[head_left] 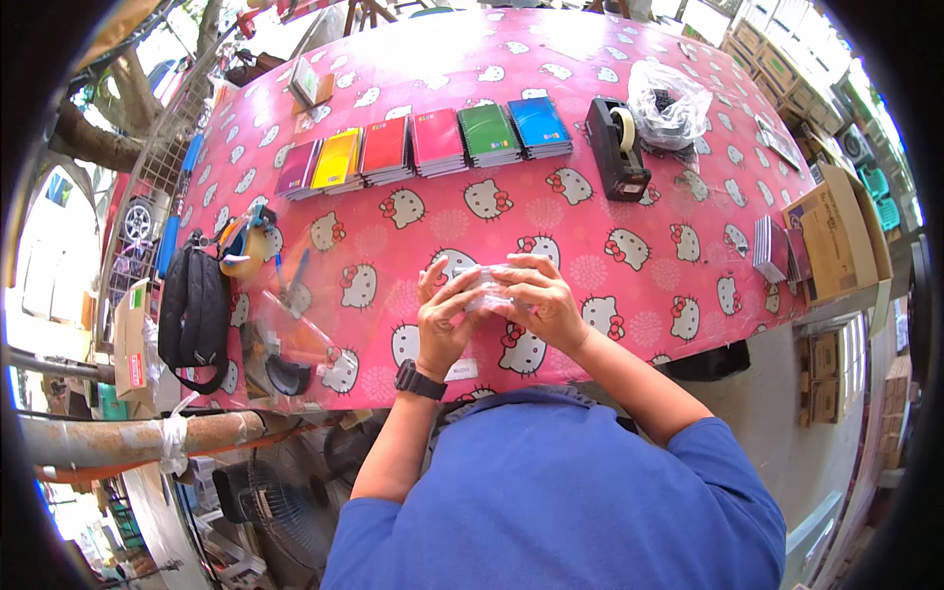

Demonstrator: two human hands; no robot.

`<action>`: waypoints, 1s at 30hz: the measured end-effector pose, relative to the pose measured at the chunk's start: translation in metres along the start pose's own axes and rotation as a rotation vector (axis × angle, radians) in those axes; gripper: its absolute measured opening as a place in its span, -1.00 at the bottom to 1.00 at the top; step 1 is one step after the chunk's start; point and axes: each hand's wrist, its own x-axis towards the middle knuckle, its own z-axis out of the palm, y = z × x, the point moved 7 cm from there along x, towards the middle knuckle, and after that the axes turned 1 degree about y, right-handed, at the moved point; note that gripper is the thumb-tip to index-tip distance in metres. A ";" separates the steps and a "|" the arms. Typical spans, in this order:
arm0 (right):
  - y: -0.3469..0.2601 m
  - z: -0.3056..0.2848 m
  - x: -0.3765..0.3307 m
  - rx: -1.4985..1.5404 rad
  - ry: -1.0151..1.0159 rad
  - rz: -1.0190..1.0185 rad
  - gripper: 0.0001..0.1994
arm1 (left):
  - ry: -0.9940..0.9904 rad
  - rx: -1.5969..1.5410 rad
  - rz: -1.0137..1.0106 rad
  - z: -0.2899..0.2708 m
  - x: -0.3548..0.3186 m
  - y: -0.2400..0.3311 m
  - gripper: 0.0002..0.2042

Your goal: The person picks up several colorful notebooks from a table and places them into a clear plastic bag. They then seal the bag using a piece of adhesive tape from a dispenser.

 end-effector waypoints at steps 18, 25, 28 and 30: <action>0.058 0.024 0.022 0.372 -0.290 0.704 -0.80 | 0.156 0.295 -0.031 0.008 -0.022 0.056 -0.53; 0.068 -0.007 0.028 0.567 -0.225 0.599 -0.80 | -0.064 0.662 -0.096 0.028 -0.038 0.047 -0.29; 0.153 -0.113 0.044 0.206 0.325 0.589 -0.82 | -0.049 0.609 -0.124 0.023 -0.037 0.050 -0.32; 0.241 -0.191 0.012 -0.333 0.446 0.803 -0.67 | -0.057 0.569 -0.098 0.033 -0.030 0.056 -0.32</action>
